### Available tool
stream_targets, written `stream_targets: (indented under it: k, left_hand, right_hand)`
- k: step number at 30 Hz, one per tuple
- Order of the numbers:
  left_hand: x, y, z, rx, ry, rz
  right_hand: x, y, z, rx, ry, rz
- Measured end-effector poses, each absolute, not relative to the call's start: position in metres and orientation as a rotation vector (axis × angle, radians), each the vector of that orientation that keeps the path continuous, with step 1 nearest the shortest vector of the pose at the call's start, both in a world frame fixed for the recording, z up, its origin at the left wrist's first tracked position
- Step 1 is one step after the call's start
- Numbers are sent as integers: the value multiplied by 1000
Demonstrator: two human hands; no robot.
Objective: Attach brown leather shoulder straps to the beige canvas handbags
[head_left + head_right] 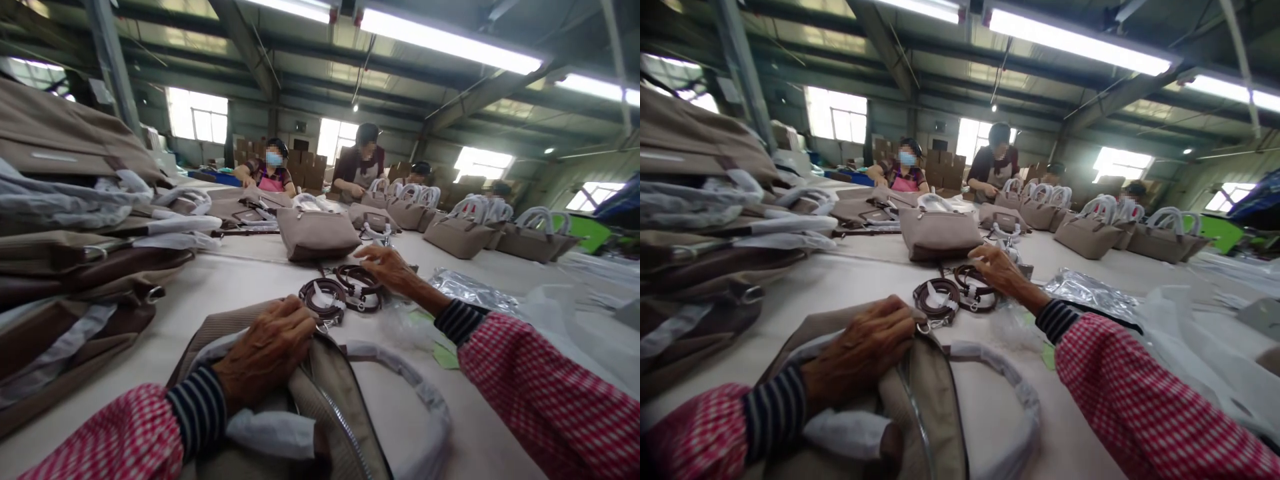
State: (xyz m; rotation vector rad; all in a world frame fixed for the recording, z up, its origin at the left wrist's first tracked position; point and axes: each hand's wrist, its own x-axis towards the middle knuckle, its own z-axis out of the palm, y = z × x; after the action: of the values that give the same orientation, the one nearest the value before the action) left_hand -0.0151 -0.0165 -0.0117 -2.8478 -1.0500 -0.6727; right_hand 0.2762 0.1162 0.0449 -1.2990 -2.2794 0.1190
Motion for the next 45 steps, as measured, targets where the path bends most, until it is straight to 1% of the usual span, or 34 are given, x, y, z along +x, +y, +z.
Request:
stream_targets:
  k: [2,7,9,15,21,26,29,32,36,38,41,45]
  left_hand:
    - [-15,-16,-12,-2867,-1048,-679]
    - [-16,-16,-13,-2880,-1033,-722]
    - [-16,-16,-14,-2880,-1033,-734]
    - [-14,-16,-11,-2866,-994,-720]
    - [-15,-16,-12,-2830,-997,-720]
    - [-17,-16,-14,-2827,-938,-742]
    - [-17,-18,-12,-2846,-915,-743]
    - [-17,-19,-10,-2868,-925,-742]
    - [-17,-20,-9,-2879,-910,-741]
    - [-17,-19,-10,-2873,-911,-745]
    - [-19,-18,-12,-2877,-938,-755]
    - [-20,-17,-13,-2888,-938,-768]
  right_hand:
    - [278,114,43,-1329,-2262,78]
    - [266,98,8,-1320,-2478,122]
    - [267,95,3,-1324,-2542,132]
    - [278,93,23,-1517,-2596,-8]
    - [258,94,15,-1651,-2631,-56]
    - [258,115,24,-1682,-2505,-78]
    - [258,119,28,-1630,-2479,-78]
    - [249,105,27,-1489,-2518,-84]
    - [233,79,20,-1059,-2809,-191]
    - [228,73,15,-924,-2934,-293]
    - [223,75,14,-935,-2981,-369]
    - [218,72,35,-1044,-2930,-389]
